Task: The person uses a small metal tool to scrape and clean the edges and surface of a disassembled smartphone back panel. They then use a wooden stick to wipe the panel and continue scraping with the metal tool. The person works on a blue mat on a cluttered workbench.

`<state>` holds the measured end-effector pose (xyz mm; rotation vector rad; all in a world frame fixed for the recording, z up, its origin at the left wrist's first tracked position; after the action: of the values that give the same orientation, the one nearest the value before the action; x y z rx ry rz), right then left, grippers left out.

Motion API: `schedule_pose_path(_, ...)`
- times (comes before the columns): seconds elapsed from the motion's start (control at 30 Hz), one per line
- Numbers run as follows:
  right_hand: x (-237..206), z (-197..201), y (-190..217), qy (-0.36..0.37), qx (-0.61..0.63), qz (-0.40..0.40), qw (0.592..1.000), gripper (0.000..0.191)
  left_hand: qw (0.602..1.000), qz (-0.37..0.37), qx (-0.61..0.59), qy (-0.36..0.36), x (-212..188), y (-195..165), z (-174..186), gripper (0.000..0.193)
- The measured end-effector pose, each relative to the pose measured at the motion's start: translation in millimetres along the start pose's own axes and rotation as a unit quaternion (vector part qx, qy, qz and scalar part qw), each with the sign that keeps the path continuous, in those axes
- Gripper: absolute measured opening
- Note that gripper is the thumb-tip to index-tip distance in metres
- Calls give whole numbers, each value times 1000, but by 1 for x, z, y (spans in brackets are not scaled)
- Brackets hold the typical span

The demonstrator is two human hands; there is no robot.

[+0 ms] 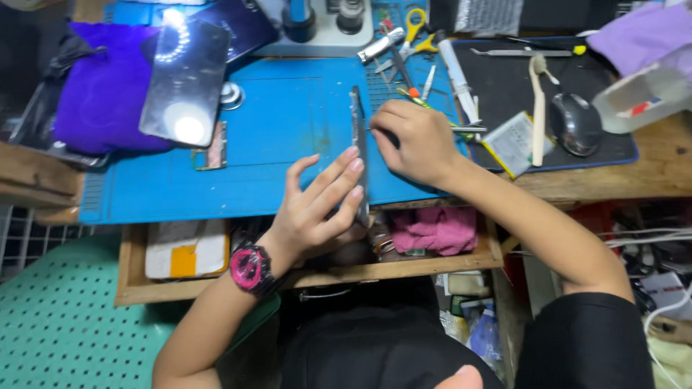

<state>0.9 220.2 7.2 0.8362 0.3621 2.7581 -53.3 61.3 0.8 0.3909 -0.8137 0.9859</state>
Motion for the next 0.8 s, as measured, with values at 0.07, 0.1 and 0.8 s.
schedule_pose_path(0.07,0,5,10,2,-15,5,1000,7,1000,-1,-9,-2,3,-3,3,35)
schedule_pose_path(0.1,0,7,14,5,-18,7,1000,8,1000,-2,-5,-2,5,-5,4,33)
schedule_pose_path(0.8,-50,24,68,58,26,50,997,24,1000,1,-8,12,12,6,-15,41)
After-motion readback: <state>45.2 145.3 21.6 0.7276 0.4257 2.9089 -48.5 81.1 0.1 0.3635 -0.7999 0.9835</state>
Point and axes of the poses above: each hand's wrist, its own x-axis towards the middle knuckle, its own z-axis out of the back of the hand, y = z × x, the point moved 10 cm from there along x, towards the middle knuckle, and after that the axes turned 2 degrees about y, right-handed, at the moved point
